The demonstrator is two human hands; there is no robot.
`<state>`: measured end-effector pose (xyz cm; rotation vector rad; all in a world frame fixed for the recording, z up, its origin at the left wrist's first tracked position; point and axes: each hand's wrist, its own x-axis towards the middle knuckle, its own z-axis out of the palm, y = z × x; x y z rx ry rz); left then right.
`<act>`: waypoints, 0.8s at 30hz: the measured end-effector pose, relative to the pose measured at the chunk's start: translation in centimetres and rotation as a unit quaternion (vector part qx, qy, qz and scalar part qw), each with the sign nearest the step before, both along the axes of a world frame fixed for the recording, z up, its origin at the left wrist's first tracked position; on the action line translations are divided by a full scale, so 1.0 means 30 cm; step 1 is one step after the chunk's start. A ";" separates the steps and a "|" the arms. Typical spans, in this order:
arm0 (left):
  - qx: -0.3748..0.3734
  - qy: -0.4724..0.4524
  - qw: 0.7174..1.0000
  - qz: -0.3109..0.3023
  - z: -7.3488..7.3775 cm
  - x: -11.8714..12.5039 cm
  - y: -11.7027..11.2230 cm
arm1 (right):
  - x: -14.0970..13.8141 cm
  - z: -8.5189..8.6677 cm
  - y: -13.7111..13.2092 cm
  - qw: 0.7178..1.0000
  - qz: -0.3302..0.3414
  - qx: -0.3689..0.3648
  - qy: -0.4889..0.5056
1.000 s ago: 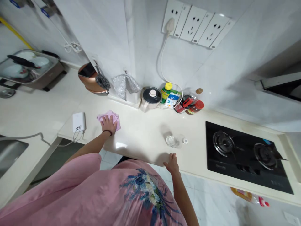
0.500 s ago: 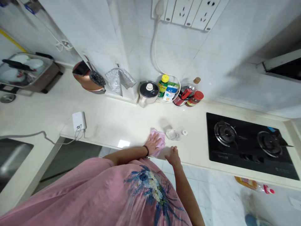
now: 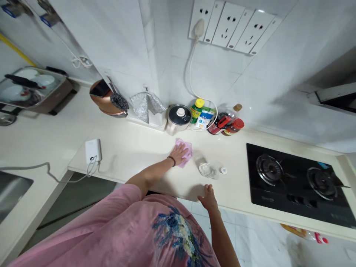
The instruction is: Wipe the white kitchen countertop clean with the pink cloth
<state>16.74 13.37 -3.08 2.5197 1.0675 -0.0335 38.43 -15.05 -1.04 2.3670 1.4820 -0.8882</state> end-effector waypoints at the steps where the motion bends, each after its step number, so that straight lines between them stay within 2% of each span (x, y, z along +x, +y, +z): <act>1: -0.008 0.003 1.000 0.022 0.009 -0.006 0.070 | 0.002 -0.001 -0.003 1.000 -0.004 -0.001 0.001; 4: -0.026 0.014 0.996 0.080 0.027 -0.041 0.235 | 0.001 0.001 -0.005 1.000 -0.017 -0.002 0.005; 6: -0.033 0.017 0.994 0.103 0.031 -0.075 0.288 | -0.003 0.005 -0.003 1.000 -0.027 -0.005 0.003; 8: -0.039 0.019 0.992 0.120 0.034 -0.115 0.297 | -0.007 0.009 0.002 0.999 -0.034 -0.009 0.002; 12: -0.042 0.033 0.987 0.153 0.044 -0.227 0.255 | -0.006 0.009 0.005 1.000 -0.029 -0.008 0.008; 16: -0.040 0.053 0.974 0.216 0.066 -0.424 0.267 | 0.000 0.001 0.005 1.000 -0.025 -0.006 0.004; 21: -0.028 0.087 0.927 0.364 0.103 -0.714 0.355 | 0.002 -0.004 0.002 1.000 -0.016 -0.006 0.010; 23: -0.022 0.097 0.904 0.416 0.109 -0.758 0.361 | -0.004 -0.002 -0.003 1.000 -0.027 -0.004 0.015; 24: -0.019 0.098 0.895 0.434 0.109 -0.752 0.350 | -0.008 0.000 -0.005 0.999 -0.034 -0.001 0.019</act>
